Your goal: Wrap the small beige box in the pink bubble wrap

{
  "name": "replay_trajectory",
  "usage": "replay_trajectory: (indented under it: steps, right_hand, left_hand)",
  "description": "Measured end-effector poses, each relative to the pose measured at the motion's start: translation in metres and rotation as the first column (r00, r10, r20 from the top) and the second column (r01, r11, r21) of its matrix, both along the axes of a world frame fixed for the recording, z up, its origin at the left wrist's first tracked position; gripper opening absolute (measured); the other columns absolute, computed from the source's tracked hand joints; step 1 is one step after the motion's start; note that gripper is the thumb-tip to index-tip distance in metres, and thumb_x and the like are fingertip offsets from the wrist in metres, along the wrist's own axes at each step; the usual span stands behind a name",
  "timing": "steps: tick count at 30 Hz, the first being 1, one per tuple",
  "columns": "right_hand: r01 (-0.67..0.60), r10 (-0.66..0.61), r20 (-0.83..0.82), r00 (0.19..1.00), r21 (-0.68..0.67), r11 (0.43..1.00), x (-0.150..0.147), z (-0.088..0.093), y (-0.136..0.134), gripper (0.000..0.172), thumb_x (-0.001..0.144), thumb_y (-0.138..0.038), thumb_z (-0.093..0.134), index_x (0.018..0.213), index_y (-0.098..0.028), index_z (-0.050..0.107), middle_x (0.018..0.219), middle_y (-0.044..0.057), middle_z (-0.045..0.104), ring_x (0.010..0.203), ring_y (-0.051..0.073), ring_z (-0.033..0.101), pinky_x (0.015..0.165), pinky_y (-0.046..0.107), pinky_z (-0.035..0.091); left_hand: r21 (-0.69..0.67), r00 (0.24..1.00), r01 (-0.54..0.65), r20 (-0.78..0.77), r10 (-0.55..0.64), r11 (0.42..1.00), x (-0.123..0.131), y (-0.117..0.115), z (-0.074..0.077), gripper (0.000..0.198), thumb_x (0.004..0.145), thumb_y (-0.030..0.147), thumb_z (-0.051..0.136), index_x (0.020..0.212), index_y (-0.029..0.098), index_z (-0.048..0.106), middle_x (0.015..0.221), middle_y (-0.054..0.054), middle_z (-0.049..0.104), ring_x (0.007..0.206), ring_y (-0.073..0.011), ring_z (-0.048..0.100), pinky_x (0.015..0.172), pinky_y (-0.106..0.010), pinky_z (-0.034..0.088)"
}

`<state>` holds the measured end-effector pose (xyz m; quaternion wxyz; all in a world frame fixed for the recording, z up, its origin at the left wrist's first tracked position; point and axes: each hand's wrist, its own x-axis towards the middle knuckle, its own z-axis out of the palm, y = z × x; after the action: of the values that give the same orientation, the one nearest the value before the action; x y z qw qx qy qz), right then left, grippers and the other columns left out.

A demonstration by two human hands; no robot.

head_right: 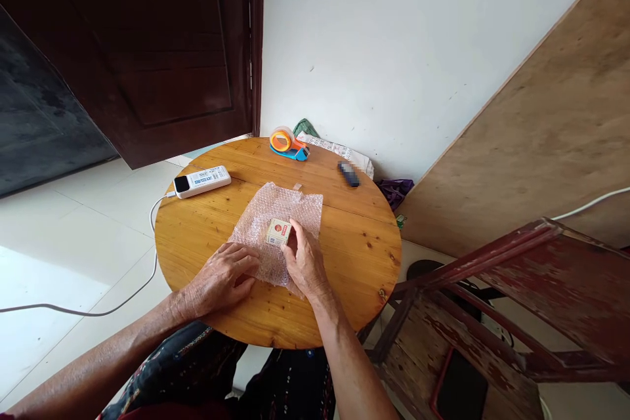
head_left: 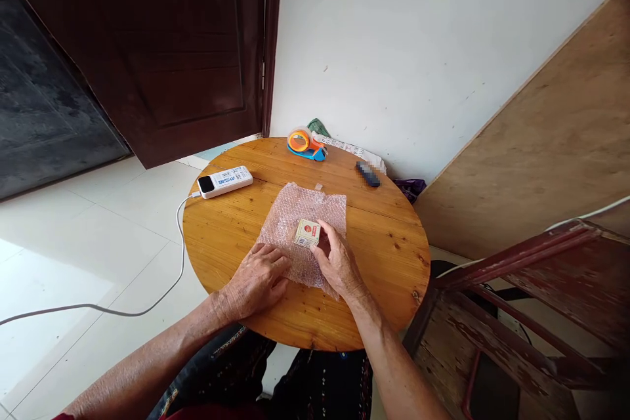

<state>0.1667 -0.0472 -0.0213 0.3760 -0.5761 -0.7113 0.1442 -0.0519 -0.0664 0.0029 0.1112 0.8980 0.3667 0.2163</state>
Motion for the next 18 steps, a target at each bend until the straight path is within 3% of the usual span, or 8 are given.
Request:
replay_trajectory:
  steps: [7,12,15,18]
  right_hand:
    - [-0.006,0.006,0.003,1.0,-0.003,1.0,0.001,-0.003,0.001,0.054,0.083,-0.02,0.055,0.137,-0.02,0.049,0.128,0.013,0.064,0.118,0.027,0.06,0.102,0.047,0.048]
    - [-0.015,0.013,-0.069,0.998,-0.035,0.999,0.001,-0.001,0.002,0.06,0.081,-0.021,0.055,0.14,-0.018,0.044,0.13,0.015,0.062,0.12,0.028,0.059,0.103,0.049,0.047]
    - [-0.032,0.02,-0.157,0.987,-0.075,0.997,0.008,0.014,-0.005,0.062,0.083,-0.026,0.056,0.142,-0.02,0.042,0.136,0.016,0.057,0.122,0.028,0.058,0.098,0.047,0.051]
    - [-0.123,0.103,-0.165,0.981,-0.116,0.986,0.018,0.041,-0.019,0.053,0.086,-0.035,0.056,0.137,-0.025,0.048,0.144,0.013,0.051,0.131,0.029,0.051,0.1,0.048,0.049]
  left_hand:
    - [0.058,0.991,0.008,-0.134,0.0,0.998,0.004,0.003,-0.005,0.013,0.085,0.012,0.054,0.076,0.018,0.06,0.089,-0.004,0.067,0.089,-0.0222,0.061,0.083,-0.038,0.049]
    - [0.119,0.99,-0.009,-0.137,0.025,0.993,0.009,0.005,-0.01,0.013,0.083,0.009,0.053,0.075,0.017,0.06,0.089,-0.006,0.067,0.088,-0.0236,0.061,0.083,-0.039,0.05]
    - [0.087,0.997,0.001,-0.074,0.006,0.996,0.009,0.008,-0.006,0.013,0.082,0.008,0.053,0.075,0.016,0.06,0.094,-0.008,0.069,0.092,-0.0234,0.062,0.087,-0.039,0.049]
    - [0.033,1.0,-0.013,0.029,0.012,0.999,0.007,0.016,0.008,0.012,0.082,0.008,0.053,0.079,0.016,0.061,0.094,-0.007,0.07,0.092,-0.0218,0.063,0.087,-0.036,0.05]
